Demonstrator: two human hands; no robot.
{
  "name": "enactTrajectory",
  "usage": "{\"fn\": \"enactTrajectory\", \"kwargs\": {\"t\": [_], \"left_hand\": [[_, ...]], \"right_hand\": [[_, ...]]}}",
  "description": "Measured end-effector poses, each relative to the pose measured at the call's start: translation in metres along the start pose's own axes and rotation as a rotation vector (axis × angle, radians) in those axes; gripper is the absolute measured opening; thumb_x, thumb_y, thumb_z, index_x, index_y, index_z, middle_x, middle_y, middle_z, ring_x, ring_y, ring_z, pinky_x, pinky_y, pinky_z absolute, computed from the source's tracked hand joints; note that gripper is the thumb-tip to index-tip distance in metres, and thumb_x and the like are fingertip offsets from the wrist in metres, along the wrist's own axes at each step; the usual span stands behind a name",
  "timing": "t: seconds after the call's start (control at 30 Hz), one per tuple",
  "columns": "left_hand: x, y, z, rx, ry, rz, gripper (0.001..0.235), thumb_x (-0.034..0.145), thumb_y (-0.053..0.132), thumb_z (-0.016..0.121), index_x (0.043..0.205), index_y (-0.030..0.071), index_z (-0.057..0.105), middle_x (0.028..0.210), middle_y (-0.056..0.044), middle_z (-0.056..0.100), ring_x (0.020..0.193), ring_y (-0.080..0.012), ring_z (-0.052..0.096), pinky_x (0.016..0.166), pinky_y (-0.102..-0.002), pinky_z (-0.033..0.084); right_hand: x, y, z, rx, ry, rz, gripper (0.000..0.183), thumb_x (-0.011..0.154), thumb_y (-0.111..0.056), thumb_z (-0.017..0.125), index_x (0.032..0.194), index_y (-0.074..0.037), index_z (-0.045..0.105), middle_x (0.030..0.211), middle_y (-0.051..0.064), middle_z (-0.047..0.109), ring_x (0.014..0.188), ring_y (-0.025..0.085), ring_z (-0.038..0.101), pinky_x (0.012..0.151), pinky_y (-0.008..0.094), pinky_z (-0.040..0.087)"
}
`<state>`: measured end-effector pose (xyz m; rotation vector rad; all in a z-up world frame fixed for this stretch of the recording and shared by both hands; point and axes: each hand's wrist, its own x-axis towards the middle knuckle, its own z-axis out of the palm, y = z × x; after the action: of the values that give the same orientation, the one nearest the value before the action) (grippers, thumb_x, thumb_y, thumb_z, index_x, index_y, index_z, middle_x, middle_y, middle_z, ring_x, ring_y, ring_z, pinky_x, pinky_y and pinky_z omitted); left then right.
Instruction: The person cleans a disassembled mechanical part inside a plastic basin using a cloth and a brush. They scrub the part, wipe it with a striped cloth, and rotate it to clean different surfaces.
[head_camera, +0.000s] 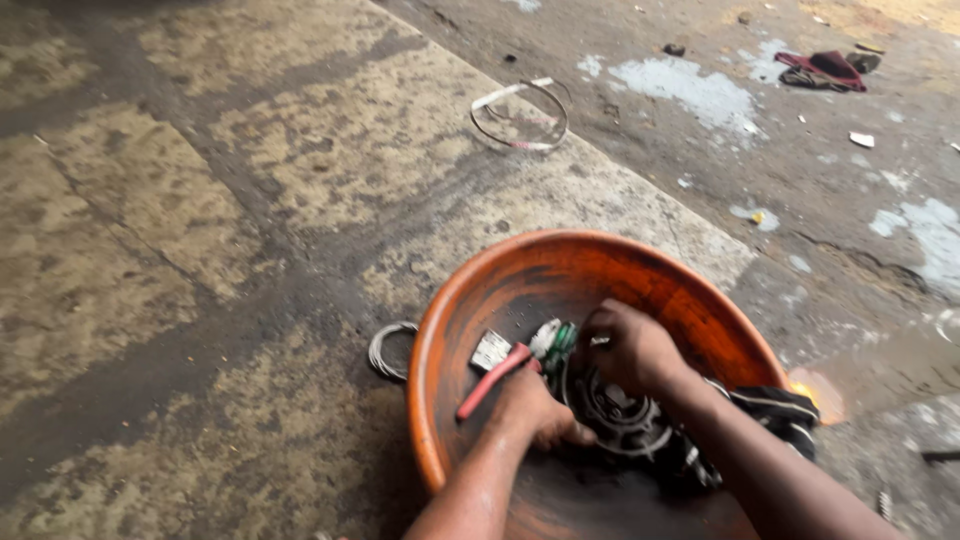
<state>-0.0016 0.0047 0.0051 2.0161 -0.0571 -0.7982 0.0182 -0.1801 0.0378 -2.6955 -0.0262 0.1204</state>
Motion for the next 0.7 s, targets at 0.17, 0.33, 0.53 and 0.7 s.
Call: {"fn": "enactTrajectory", "kwargs": {"t": [0.17,0.33,0.53,0.7], "left_hand": [[-0.003,0.005,-0.003,0.105,-0.042,-0.126,0.108,0.058,0.031,0.099,0.139,-0.011,0.042,0.096,-0.017,0.081,0.071,-0.0211,0.076,0.069,-0.03,0.062],[0.018,-0.017,0.006,0.154,0.035,0.056,0.091,0.051,0.041,0.099,0.125,-0.002,0.068,0.105,-0.014,0.077,0.091,-0.0231,0.073,0.08,-0.034,0.058],[0.017,-0.012,0.004,0.083,0.074,-0.022,0.095,0.048,0.036,0.092,0.129,-0.001,0.06,0.104,-0.018,0.078,0.088,-0.0254,0.078,0.079,-0.036,0.062],[0.009,-0.006,0.004,0.02,-0.025,-0.1,0.085,0.044,0.042,0.087,0.115,-0.004,0.072,0.102,-0.018,0.082,0.084,-0.0289,0.081,0.075,-0.038,0.063]], "right_hand": [[-0.004,0.005,-0.004,0.283,0.226,0.116,0.032,0.084,-0.021,0.077,0.116,-0.015,0.075,0.109,0.008,0.077,0.099,0.02,0.073,0.087,0.035,0.058],[-0.017,-0.021,0.012,0.151,0.284,0.162,0.022,0.085,-0.03,0.079,0.103,-0.017,0.081,0.104,0.007,0.079,0.097,0.026,0.075,0.086,0.038,0.057],[-0.018,-0.025,0.02,0.062,0.139,-0.114,0.026,0.078,-0.035,0.08,0.097,-0.018,0.081,0.097,0.009,0.077,0.091,0.029,0.073,0.08,0.039,0.058],[0.007,0.0,0.016,-0.004,0.234,-0.14,0.022,0.083,-0.03,0.079,0.099,-0.014,0.078,0.097,0.012,0.074,0.092,0.033,0.072,0.081,0.042,0.056]]}}
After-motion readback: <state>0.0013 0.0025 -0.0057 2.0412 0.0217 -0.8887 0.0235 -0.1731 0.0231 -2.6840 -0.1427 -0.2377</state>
